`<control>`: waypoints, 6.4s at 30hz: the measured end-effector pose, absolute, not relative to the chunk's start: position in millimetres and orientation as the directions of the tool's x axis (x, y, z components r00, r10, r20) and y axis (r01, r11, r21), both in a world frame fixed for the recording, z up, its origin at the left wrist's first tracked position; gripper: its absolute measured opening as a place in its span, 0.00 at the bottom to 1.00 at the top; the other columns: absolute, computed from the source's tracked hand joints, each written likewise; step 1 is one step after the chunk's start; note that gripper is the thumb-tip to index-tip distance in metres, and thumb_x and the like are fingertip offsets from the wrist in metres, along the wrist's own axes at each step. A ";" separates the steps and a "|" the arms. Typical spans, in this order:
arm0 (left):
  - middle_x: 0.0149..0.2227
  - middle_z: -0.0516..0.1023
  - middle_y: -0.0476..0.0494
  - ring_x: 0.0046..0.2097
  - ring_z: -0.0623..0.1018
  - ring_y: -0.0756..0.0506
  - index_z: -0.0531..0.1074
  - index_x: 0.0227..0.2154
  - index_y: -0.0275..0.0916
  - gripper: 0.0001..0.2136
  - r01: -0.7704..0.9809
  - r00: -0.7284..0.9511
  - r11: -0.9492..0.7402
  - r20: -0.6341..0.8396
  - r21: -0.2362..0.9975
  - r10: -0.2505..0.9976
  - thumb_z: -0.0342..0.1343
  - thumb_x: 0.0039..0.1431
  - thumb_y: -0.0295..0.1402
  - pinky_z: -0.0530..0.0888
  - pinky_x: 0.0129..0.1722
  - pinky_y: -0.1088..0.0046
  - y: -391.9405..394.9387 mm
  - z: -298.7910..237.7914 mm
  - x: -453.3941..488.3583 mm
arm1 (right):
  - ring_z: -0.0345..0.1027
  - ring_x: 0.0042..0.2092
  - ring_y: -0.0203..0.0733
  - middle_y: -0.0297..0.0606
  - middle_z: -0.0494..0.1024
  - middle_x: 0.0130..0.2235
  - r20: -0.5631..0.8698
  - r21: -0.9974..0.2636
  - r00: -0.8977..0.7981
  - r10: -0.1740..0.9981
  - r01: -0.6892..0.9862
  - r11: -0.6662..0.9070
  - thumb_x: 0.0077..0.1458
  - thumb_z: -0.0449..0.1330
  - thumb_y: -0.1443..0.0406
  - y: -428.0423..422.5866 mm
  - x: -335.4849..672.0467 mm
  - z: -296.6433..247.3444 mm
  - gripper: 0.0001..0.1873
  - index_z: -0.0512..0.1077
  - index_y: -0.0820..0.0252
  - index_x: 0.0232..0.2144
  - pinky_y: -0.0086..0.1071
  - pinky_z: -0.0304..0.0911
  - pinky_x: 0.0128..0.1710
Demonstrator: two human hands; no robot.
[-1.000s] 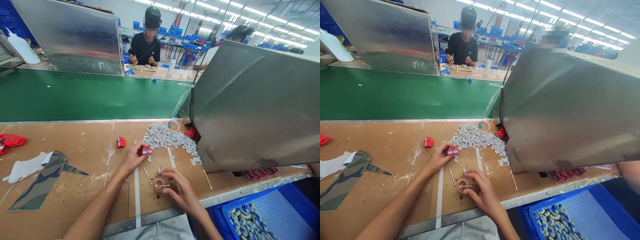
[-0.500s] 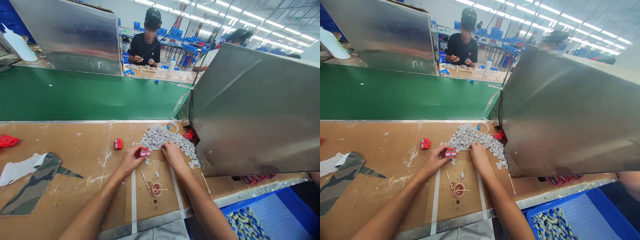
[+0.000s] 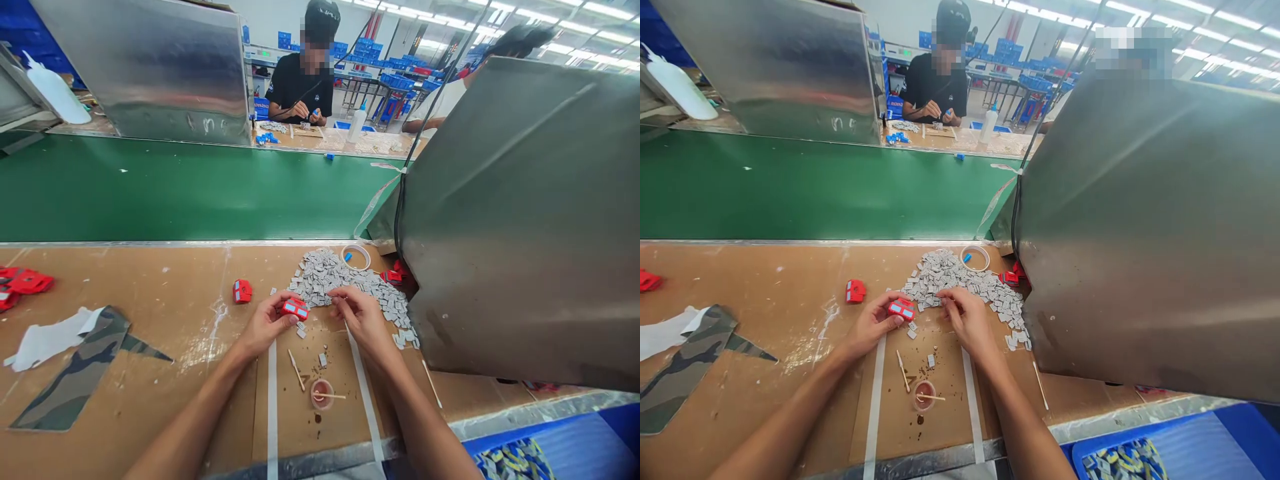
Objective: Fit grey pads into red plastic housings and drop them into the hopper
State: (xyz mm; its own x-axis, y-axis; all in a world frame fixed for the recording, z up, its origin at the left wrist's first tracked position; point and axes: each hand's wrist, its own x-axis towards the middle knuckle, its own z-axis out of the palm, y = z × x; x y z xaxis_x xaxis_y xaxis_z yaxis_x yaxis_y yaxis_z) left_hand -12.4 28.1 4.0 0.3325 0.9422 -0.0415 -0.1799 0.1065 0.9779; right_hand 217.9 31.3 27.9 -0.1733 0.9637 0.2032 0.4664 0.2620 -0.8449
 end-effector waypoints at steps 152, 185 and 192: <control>0.43 0.81 0.38 0.45 0.79 0.42 0.76 0.47 0.38 0.12 0.399 0.320 -0.436 0.323 0.807 0.891 0.61 0.60 0.31 0.76 0.46 0.65 16.3 15.8 -13.4 | 0.70 0.48 0.46 0.43 0.74 0.45 0.251 -0.943 -0.305 0.919 0.136 0.302 0.63 0.56 0.65 17.1 176.5 15.3 0.04 0.71 0.56 0.36 0.42 0.66 0.48; 0.18 0.73 0.56 0.23 0.70 0.47 0.67 0.29 0.43 0.17 0.455 -0.353 0.199 -0.030 0.868 0.935 0.54 0.56 0.53 0.68 0.22 0.73 43.1 47.7 -74.7 | 0.69 0.36 0.49 0.48 0.75 0.34 0.403 -0.578 0.671 0.622 0.714 -0.395 0.53 0.54 0.61 -119.8 484.6 -25.8 0.10 0.73 0.61 0.30 0.43 0.67 0.39; 0.20 0.76 0.52 0.17 0.68 0.53 0.66 0.34 0.39 0.29 -0.057 -0.167 0.215 -0.221 0.975 0.961 0.66 0.39 0.57 0.64 0.16 0.80 31.3 48.0 -54.1 | 0.69 0.40 0.59 0.53 0.75 0.33 0.500 -0.502 0.605 0.620 0.786 -0.361 0.50 0.53 0.60 -115.4 472.0 -8.1 0.11 0.72 0.60 0.27 0.53 0.64 0.44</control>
State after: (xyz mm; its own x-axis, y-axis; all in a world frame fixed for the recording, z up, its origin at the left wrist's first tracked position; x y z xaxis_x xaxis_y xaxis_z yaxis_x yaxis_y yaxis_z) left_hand -54.1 31.3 48.0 -0.1672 0.9608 -0.2211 -0.0566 0.2146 0.9751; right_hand 472.0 -115.4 -8.1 0.6045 0.6200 0.5001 0.7858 -0.3610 -0.5022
